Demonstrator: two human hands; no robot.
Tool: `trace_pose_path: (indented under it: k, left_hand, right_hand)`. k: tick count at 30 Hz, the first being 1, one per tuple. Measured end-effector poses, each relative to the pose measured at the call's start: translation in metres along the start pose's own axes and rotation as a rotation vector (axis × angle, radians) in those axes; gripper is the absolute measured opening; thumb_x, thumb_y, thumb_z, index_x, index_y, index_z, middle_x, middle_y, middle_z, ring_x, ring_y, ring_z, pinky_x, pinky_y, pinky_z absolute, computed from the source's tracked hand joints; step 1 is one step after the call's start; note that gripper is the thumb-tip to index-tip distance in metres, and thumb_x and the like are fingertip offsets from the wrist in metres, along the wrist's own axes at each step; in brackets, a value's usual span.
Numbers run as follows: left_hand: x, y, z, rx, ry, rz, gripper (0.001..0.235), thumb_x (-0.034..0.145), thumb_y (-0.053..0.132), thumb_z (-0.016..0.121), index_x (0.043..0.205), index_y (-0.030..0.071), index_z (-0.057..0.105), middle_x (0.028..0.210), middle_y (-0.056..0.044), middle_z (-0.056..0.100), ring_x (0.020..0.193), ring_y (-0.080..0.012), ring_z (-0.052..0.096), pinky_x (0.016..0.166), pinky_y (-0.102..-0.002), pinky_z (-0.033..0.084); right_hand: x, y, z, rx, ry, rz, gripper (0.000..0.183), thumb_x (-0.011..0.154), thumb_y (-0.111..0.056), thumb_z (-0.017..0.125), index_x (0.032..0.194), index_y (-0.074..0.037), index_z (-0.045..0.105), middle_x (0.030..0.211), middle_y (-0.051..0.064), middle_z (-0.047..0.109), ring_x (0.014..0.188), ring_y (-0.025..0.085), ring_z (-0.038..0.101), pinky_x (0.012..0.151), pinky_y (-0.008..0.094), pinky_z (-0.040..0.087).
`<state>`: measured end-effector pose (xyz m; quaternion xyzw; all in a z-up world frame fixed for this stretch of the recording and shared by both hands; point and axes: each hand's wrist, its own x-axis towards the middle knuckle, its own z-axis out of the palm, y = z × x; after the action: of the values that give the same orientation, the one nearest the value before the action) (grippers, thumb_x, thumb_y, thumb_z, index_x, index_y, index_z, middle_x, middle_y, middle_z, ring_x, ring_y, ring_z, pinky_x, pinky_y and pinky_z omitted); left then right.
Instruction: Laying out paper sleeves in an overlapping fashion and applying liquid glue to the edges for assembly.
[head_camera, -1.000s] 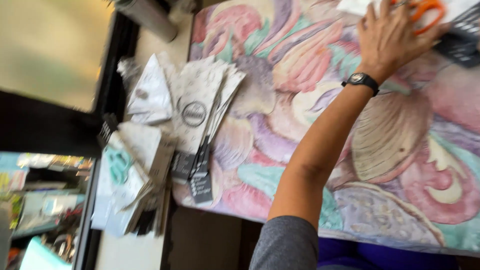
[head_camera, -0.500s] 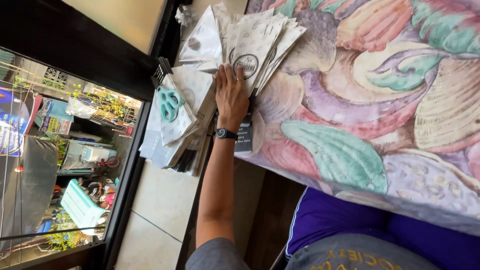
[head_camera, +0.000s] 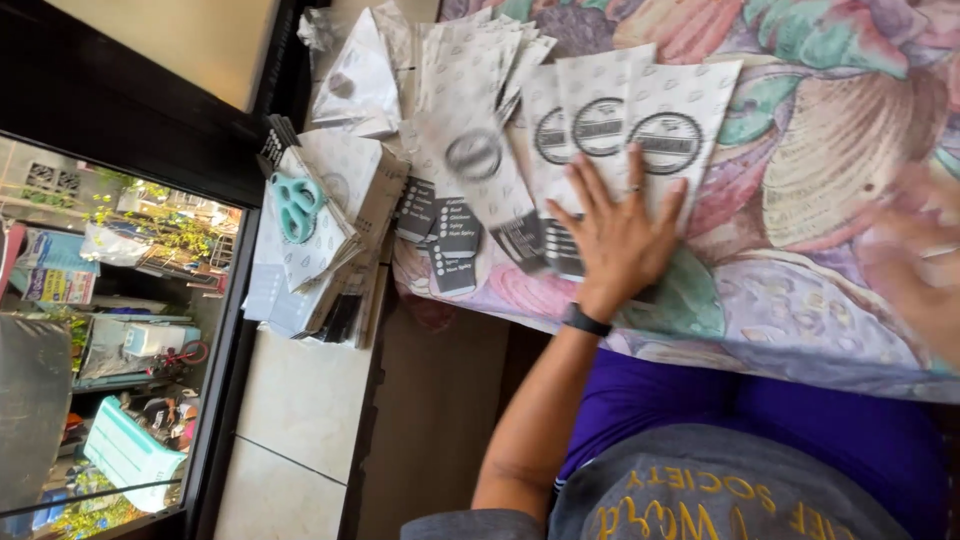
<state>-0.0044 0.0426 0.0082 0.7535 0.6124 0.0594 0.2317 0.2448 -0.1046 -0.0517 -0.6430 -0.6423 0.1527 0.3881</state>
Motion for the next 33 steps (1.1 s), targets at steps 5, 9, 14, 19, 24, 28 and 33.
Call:
trace_pose_path:
  k: [5, 9, 14, 19, 24, 28, 33]
  left_hand:
    - [-0.029, 0.051, 0.028, -0.393, 0.036, 0.095, 0.074, 0.098, 0.057, 0.016, 0.164, 0.024, 0.011, 0.167, -0.037, 0.001, 0.158, -0.0475, -0.009, 0.114, -0.072, -0.015]
    - [-0.028, 0.031, 0.048, -0.247, 0.154, 0.252, 0.072, 0.102, 0.039, 0.033, 0.165, 0.018, 0.004, 0.166, -0.029, 0.030, 0.156, -0.0454, 0.022, 0.115, -0.075, 0.006]
    - [-0.040, 0.015, 0.061, 0.020, 0.352, 0.424, 0.067, 0.098, 0.013, 0.047, 0.161, 0.008, 0.023, 0.165, -0.023, 0.038, 0.156, -0.0450, 0.031, 0.119, -0.072, 0.024]
    - [-0.083, 0.031, 0.068, -0.256, 0.421, 0.917, 0.028, 0.107, -0.002, 0.053, 0.135, 0.000, 0.054, 0.133, -0.024, 0.061, 0.124, -0.0405, 0.064, 0.111, -0.060, 0.046]
    - [-0.096, 0.033, 0.094, -0.477, 0.132, 0.998, 0.027, 0.104, 0.010, 0.063, 0.122, -0.010, 0.064, 0.135, -0.026, 0.063, 0.139, -0.0456, 0.056, 0.125, -0.057, 0.043]
    - [-0.099, 0.032, 0.097, -0.512, 0.138, 1.072, 0.026, 0.101, 0.005, 0.069, 0.119, -0.013, 0.064, 0.129, -0.026, 0.063, 0.135, -0.0462, 0.057, 0.119, -0.058, 0.048]
    - [-0.102, 0.031, 0.106, -0.644, 0.216, 1.106, 0.017, 0.100, -0.003, 0.072, 0.114, -0.011, 0.066, 0.124, -0.024, 0.065, 0.122, -0.0442, 0.064, 0.112, -0.059, 0.055]
  right_hand:
    - [0.014, -0.104, 0.025, -0.189, -0.009, -0.459, 0.026, 0.093, -0.006, 0.072, 0.117, 0.004, 0.071, 0.131, 0.023, 0.068, 0.129, 0.039, 0.062, 0.115, 0.050, 0.049]
    - [-0.007, -0.074, 0.026, -0.185, 0.027, -0.403, 0.032, 0.085, -0.005, 0.080, 0.116, 0.000, 0.074, 0.132, 0.018, 0.070, 0.130, 0.037, 0.065, 0.117, 0.051, 0.049]
    - [-0.024, -0.069, -0.016, -0.122, 0.076, -0.275, 0.029, 0.087, 0.003, 0.079, 0.115, 0.008, 0.073, 0.135, 0.027, 0.068, 0.139, 0.046, 0.061, 0.127, 0.053, 0.047]
    - [-0.043, -0.067, -0.032, -0.082, 0.168, -0.240, 0.010, 0.094, 0.012, 0.077, 0.103, 0.010, 0.075, 0.123, 0.029, 0.070, 0.120, 0.041, 0.066, 0.112, 0.049, 0.051]
    - [-0.053, -0.059, -0.029, -0.122, 0.049, -0.342, 0.030, 0.085, -0.001, 0.077, 0.110, 0.014, 0.070, 0.122, 0.026, 0.069, 0.123, 0.042, 0.066, 0.114, 0.052, 0.054]
    - [-0.056, -0.056, -0.032, -0.147, 0.068, -0.381, 0.023, 0.085, -0.002, 0.077, 0.102, 0.013, 0.071, 0.117, 0.025, 0.071, 0.116, 0.042, 0.069, 0.108, 0.051, 0.056]
    - [-0.061, -0.052, -0.032, -0.098, 0.114, -0.427, 0.012, 0.087, 0.006, 0.075, 0.098, 0.011, 0.071, 0.112, 0.028, 0.072, 0.111, 0.046, 0.071, 0.100, 0.051, 0.058]
